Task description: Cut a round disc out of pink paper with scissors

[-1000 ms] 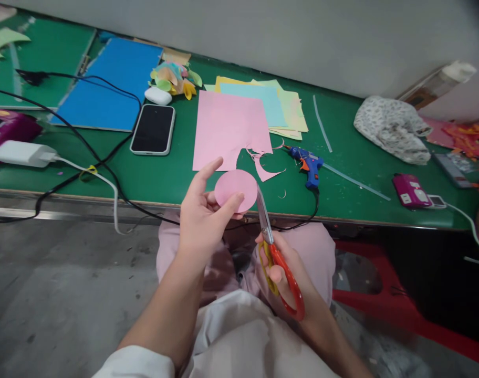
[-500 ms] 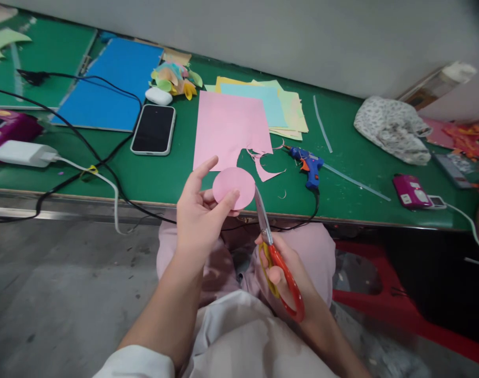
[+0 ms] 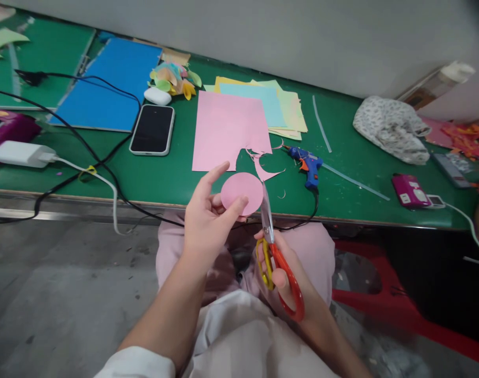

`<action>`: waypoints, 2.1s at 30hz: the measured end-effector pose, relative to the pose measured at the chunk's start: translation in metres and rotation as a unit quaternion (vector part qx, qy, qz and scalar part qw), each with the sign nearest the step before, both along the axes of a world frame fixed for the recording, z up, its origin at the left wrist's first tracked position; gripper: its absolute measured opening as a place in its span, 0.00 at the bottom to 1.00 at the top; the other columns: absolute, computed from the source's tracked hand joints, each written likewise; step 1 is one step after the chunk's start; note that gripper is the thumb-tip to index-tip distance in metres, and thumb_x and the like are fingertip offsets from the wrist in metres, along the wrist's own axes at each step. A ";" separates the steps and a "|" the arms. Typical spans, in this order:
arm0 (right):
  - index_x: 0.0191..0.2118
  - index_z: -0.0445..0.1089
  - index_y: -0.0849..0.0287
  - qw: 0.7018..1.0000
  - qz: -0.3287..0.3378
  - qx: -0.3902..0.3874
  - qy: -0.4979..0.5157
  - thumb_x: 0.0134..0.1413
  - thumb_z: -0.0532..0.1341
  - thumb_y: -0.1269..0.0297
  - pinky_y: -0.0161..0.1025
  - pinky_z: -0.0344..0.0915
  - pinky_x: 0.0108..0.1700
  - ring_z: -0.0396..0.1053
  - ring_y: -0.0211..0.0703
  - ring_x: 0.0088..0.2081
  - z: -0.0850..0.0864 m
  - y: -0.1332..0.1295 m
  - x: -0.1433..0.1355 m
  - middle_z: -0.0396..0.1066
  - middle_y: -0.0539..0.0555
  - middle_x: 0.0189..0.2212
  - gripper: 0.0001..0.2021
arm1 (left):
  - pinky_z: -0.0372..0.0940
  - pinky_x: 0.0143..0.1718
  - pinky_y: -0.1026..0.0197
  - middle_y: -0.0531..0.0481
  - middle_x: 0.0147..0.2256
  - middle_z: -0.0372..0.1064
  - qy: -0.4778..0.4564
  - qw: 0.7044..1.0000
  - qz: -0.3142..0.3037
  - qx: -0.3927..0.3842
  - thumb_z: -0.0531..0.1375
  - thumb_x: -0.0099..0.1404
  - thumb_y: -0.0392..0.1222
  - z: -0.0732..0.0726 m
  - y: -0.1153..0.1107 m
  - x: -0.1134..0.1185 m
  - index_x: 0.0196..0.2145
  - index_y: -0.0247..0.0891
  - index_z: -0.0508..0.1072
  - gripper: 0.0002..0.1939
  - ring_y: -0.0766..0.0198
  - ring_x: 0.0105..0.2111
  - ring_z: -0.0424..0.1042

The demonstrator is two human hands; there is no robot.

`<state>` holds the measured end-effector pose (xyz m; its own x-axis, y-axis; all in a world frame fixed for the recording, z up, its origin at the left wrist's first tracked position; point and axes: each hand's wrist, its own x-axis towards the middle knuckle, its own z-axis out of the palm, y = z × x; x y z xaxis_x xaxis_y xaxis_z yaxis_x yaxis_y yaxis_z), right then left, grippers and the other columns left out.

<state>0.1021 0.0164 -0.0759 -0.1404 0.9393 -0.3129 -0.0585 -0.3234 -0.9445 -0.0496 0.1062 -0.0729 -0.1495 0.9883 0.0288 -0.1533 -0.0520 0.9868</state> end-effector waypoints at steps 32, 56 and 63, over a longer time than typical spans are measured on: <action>0.48 0.64 0.50 1.000 -0.003 0.009 -0.013 0.44 0.61 0.25 0.39 0.54 0.29 0.53 0.41 0.28 -0.003 0.002 0.000 0.57 0.47 0.30 0.36 | 0.76 0.25 0.66 0.59 0.22 0.74 0.037 0.999 0.017 -0.007 0.71 0.53 0.37 0.004 0.000 -0.004 0.56 0.40 0.72 0.32 0.68 0.20 0.73; 0.47 0.64 0.51 1.000 0.020 -0.016 0.008 0.39 0.64 0.25 0.39 0.48 0.29 0.48 0.39 0.26 -0.012 0.004 0.004 0.54 0.45 0.27 0.38 | 0.75 0.25 0.66 0.60 0.20 0.71 0.034 0.998 0.044 0.004 0.72 0.52 0.39 0.000 0.007 -0.010 0.56 0.40 0.72 0.33 0.69 0.19 0.71; 0.46 0.64 0.52 1.000 0.003 -0.016 0.013 0.40 0.65 0.26 0.39 0.44 0.28 0.44 0.38 0.26 -0.012 0.001 0.003 0.51 0.43 0.25 0.37 | 0.75 0.26 0.66 0.62 0.18 0.66 0.040 0.997 0.058 0.009 0.72 0.53 0.37 0.000 0.009 -0.012 0.57 0.41 0.73 0.33 0.71 0.18 0.66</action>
<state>0.1049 0.0177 -0.0876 -0.1553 0.9282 -0.3382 -0.0812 -0.3532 -0.9320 -0.0621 0.1149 -0.0732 -0.2600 0.9636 0.0630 -0.0666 -0.0830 0.9943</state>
